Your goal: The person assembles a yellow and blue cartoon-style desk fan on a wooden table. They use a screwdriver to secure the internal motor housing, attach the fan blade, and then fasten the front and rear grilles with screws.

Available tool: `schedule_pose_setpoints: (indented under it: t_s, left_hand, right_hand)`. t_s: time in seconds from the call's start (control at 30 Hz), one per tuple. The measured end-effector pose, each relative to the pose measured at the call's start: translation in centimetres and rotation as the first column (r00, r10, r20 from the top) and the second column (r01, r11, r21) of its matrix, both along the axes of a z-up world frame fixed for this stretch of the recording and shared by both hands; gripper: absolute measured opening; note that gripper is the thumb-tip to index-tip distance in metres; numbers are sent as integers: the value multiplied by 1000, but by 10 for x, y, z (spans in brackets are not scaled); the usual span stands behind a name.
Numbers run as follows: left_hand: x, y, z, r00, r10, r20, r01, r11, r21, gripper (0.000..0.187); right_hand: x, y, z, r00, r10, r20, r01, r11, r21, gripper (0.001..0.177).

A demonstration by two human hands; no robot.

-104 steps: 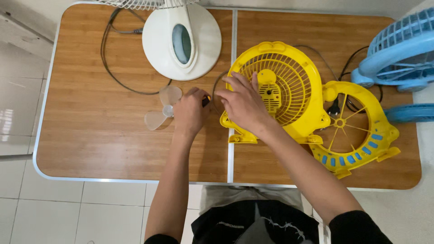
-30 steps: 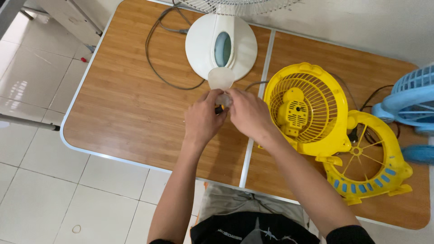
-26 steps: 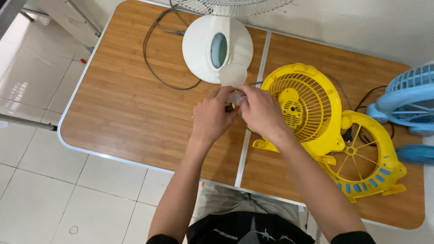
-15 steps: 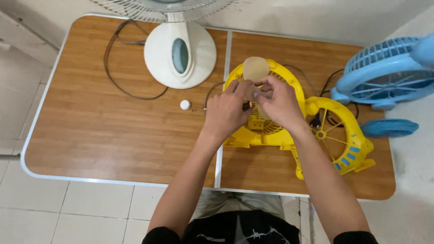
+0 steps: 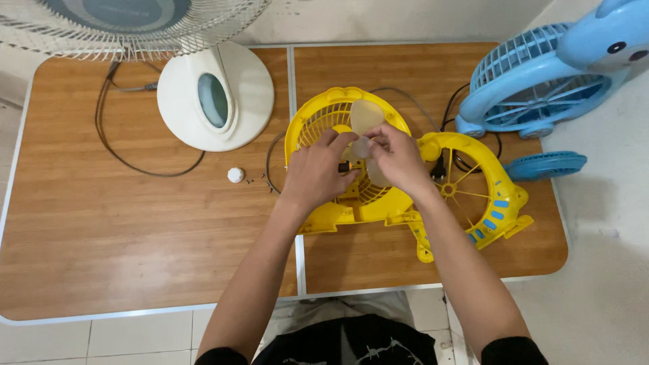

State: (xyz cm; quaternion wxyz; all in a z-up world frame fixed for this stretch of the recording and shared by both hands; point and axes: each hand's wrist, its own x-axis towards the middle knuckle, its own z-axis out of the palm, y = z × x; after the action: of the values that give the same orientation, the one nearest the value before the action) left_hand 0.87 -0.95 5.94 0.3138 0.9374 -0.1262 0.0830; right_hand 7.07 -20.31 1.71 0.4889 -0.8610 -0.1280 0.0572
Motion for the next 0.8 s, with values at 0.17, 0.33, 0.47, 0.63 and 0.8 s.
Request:
schedule_pose_setpoints:
  t_s: [0.17, 0.33, 0.47, 0.63, 0.8]
  left_hand:
    - [4, -2, -9, 999, 44, -6, -44, 999, 23, 56]
    - [1, 0, -11, 994, 110, 3, -110, 993, 51, 50]
    - [-6, 8, -8, 990, 138, 24, -139, 989, 52, 45]
    - [-16, 24, 0, 978, 190, 89, -191, 982, 9, 46]
    - [-29, 45, 5, 947, 234, 222, -224, 972, -68, 48]
  right_hand:
    - [2, 6, 0, 996, -3, -86, 4, 1000, 4, 24]
    - [-3, 22, 11, 995, 28, -93, -29, 1000, -12, 25]
    - [-8, 31, 20, 991, 62, -120, -59, 998, 29, 28]
    - [-13, 33, 30, 996, 72, -46, -71, 997, 12, 27]
    - [-23, 53, 37, 978, 199, 65, -202, 978, 57, 15]
